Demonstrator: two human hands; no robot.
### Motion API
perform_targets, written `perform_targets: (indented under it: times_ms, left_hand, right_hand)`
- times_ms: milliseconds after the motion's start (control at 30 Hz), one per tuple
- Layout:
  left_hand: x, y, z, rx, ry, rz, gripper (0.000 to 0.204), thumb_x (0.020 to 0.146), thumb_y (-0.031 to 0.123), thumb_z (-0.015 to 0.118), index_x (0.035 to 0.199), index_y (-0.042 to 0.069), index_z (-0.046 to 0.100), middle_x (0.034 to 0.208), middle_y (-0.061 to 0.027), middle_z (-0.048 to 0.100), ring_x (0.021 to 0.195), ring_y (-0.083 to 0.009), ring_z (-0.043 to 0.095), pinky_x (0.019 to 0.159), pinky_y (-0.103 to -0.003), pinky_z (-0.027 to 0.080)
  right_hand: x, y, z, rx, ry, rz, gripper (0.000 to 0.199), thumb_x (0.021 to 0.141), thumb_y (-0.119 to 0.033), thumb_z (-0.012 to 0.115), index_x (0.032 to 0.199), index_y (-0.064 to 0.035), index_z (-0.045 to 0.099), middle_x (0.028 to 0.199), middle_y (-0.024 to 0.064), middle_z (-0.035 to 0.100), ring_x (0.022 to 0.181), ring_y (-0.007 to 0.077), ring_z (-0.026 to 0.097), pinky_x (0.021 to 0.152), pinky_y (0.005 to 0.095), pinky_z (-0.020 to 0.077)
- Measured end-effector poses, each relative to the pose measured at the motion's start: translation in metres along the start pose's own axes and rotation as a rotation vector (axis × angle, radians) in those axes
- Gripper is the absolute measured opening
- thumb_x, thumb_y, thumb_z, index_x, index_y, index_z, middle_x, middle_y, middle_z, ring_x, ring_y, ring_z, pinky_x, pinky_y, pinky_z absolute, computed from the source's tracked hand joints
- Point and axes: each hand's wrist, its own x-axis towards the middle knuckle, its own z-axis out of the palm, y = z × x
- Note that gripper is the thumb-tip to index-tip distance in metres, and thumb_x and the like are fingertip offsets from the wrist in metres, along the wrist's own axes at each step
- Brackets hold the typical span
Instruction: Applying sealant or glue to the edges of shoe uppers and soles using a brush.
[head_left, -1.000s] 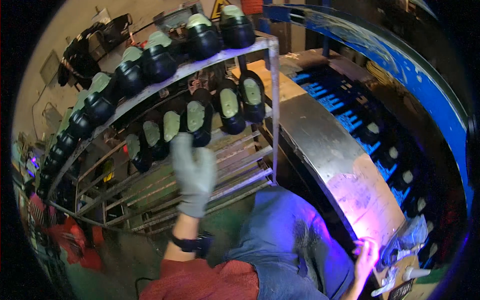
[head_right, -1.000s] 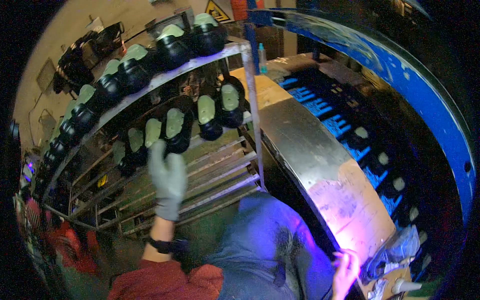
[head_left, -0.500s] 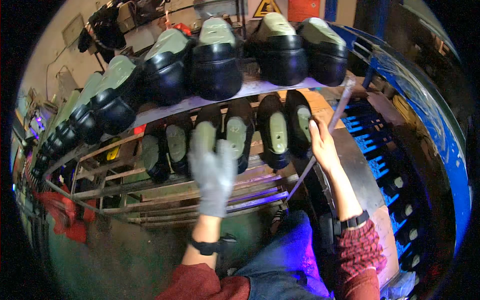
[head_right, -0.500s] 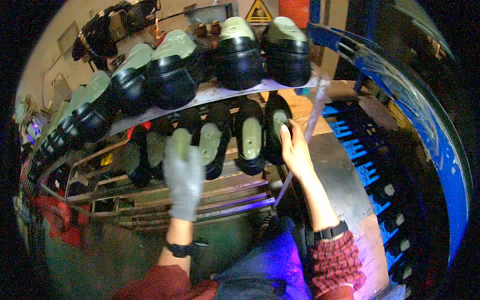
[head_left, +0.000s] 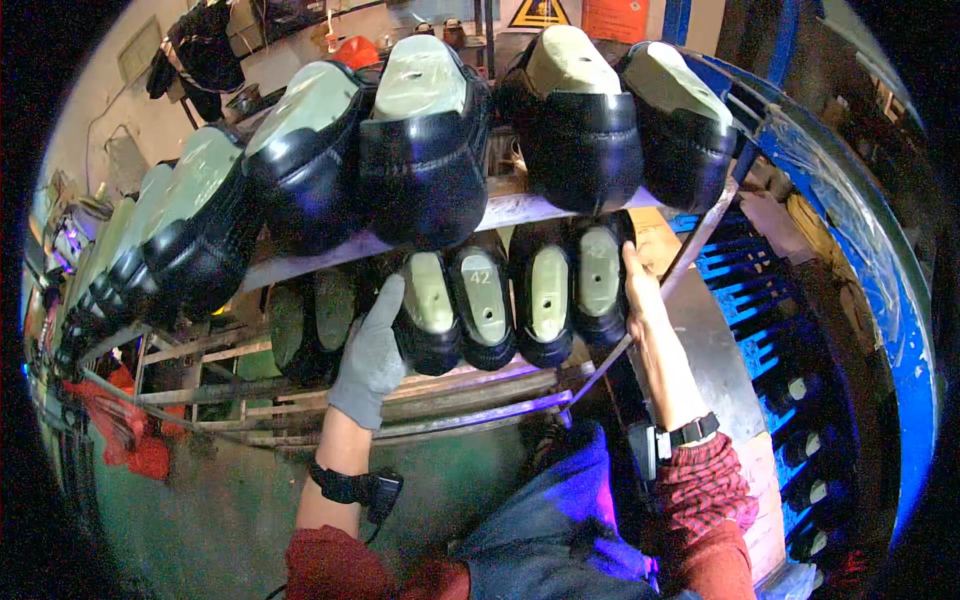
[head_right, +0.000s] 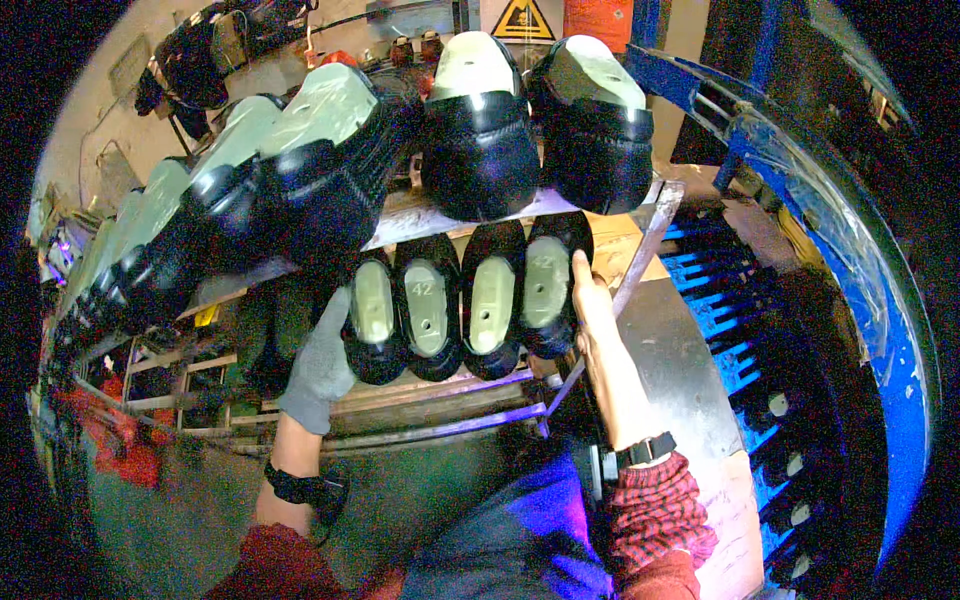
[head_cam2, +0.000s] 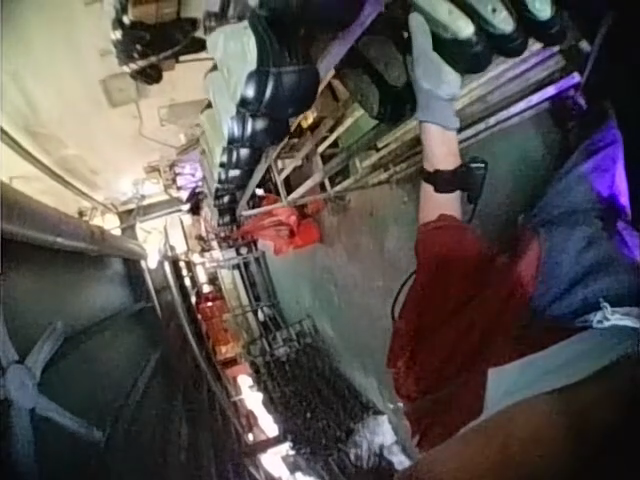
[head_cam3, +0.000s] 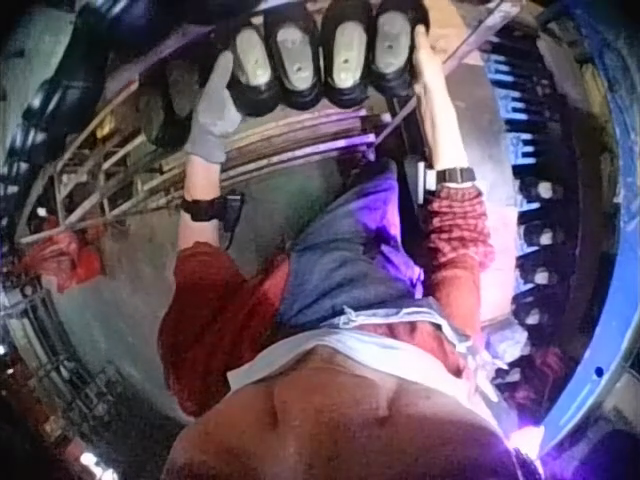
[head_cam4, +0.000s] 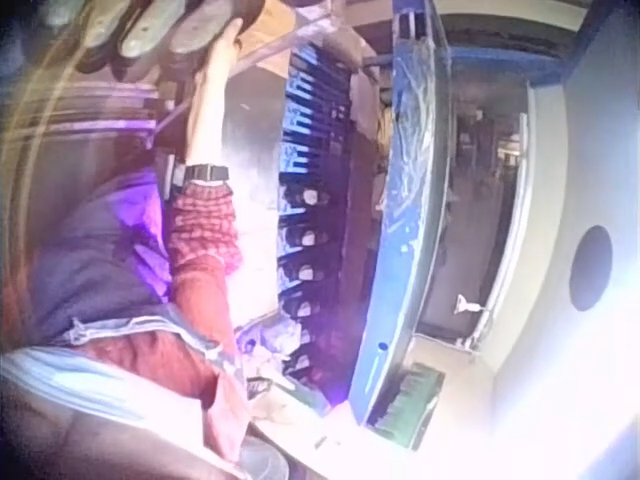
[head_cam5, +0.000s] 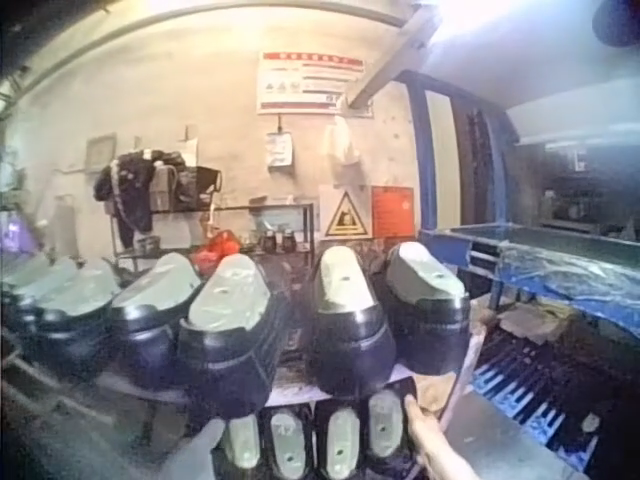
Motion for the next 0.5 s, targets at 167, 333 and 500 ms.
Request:
perform_targets:
  times_ms: [167,333,500]
  left_hand:
    - [0.010,-0.006,0.018,-0.035,-0.185,0.016,0.047,0.088,0.018,0.053,0.132,0.006,0.042,0.128,-0.0078,0.051,0.115,-0.0194,0.051,0.100,-0.035,0.040]
    - [0.004,-0.013,0.035,-0.644,-0.439,-0.097,0.057,0.091,0.043,0.051,0.133,0.005,0.041,0.127,-0.0096,0.051,0.115,-0.0232,0.051,0.103,-0.036,0.038]
    - [-0.032,-0.010,0.032,-0.661,-0.539,0.002,0.053,0.094,0.045,0.045,0.131,0.007,0.043,0.125,-0.0096,0.052,0.114,-0.0221,0.051,0.101,-0.036,0.039]
  right_hand:
    - [-0.005,0.001,-0.017,0.279,-0.259,-0.038,0.057,0.084,-0.038,0.064,0.123,0.0015,0.051,0.113,0.0120,0.059,0.097,0.0179,0.058,0.087,0.0318,0.0462]
    - [-0.011,0.021,-0.022,0.592,-0.430,0.025,0.052,0.086,-0.031,0.061,0.128,-0.0051,0.048,0.122,0.0110,0.056,0.109,0.0216,0.056,0.095,0.0358,0.0447]
    - [-0.021,0.044,-0.031,0.595,-0.451,-0.048,0.057,0.086,-0.031,0.061,0.135,-0.0103,0.041,0.133,0.0099,0.047,0.119,0.0241,0.048,0.100,0.0398,0.0407]
